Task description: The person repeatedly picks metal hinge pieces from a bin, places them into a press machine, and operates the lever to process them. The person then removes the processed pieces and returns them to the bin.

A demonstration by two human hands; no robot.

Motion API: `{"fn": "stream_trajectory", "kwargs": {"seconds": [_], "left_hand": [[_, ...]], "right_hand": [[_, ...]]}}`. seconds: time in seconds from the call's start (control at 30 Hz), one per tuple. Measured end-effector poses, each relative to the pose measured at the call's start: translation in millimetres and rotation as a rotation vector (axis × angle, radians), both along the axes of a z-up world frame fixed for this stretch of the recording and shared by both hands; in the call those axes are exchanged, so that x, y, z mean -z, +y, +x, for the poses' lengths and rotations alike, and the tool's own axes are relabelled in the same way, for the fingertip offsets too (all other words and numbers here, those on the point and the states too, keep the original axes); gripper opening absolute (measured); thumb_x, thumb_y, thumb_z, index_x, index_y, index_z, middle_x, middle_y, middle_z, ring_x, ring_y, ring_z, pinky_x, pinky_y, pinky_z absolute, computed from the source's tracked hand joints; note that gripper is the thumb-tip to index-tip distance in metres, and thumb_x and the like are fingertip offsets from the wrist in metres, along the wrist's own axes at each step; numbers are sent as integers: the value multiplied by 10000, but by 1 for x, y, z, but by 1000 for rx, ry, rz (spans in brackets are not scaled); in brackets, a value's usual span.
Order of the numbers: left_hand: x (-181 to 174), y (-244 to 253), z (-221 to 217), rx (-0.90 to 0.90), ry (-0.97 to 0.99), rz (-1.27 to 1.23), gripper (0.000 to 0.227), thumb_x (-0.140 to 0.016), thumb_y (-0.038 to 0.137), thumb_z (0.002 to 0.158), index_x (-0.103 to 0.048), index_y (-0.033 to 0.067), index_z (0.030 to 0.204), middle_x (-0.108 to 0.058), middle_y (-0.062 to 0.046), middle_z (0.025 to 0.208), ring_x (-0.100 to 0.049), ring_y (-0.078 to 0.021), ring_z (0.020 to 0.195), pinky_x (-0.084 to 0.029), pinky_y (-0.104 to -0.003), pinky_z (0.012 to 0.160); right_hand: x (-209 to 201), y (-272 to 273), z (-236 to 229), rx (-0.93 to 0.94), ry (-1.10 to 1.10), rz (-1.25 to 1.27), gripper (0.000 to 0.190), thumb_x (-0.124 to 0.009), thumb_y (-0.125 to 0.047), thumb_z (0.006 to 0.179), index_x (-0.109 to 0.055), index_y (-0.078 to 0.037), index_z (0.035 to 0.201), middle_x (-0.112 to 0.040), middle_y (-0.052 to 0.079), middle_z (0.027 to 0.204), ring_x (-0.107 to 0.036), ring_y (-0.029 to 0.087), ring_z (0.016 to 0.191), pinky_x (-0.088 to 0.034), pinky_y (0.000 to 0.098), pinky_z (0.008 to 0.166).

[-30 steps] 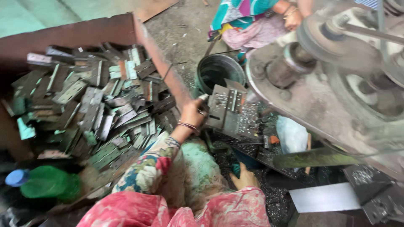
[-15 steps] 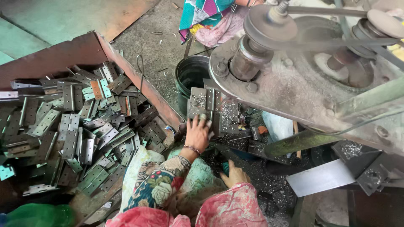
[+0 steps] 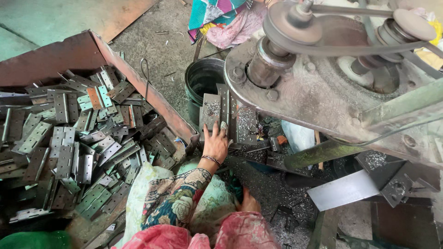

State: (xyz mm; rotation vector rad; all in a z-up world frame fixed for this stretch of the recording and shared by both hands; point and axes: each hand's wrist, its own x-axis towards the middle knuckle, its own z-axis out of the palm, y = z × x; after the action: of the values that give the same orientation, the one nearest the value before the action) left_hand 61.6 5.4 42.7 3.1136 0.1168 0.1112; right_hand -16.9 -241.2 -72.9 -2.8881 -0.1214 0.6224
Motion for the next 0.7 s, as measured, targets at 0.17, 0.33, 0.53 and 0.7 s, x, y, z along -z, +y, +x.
{"fn": "stream_trajectory", "kwargs": {"seconds": [0.17, 0.33, 0.53, 0.7], "left_hand": [[9, 1, -7, -49, -106, -94, 581, -421, 384, 1035, -428, 94, 1539, -499, -68, 1509, -249, -376, 1504, -129, -748, 1165], [6, 6, 14, -45, -17, -12, 554, -438, 302, 1017, -424, 113, 1538, -486, -55, 1517, -241, -368, 1507, -136, -751, 1148], [2, 11, 29, -50, -22, -107, 496, -408, 319, 1031, -489, 129, 1483, -484, -67, 1515, -240, -379, 1506, -138, -755, 1156], [12, 6, 19, -44, -12, 14, 528, -410, 265, 1028, -482, 116, 1528, -495, -39, 1526, -245, -393, 1522, -124, -770, 1151]], "right_hand": [[16, -12, 8, -61, 33, 45, 923, -808, -388, 800, -298, -199, 1546, -721, 238, 1059, -727, 424, 970, -598, 537, 850], [-25, -14, 34, -138, 6, 16, 768, -769, -419, 844, -409, -196, 1485, -763, 204, 1022, -770, 383, 914, -626, 485, 820], [-4, -3, 10, -63, -9, 44, 776, -768, -451, 854, -393, -176, 1475, -733, 231, 1039, -742, 438, 939, -613, 532, 819], [-1, -12, -2, -33, 3, 29, 841, -801, -370, 795, -375, -225, 1505, -726, 250, 1050, -717, 466, 980, -584, 556, 859]]}}
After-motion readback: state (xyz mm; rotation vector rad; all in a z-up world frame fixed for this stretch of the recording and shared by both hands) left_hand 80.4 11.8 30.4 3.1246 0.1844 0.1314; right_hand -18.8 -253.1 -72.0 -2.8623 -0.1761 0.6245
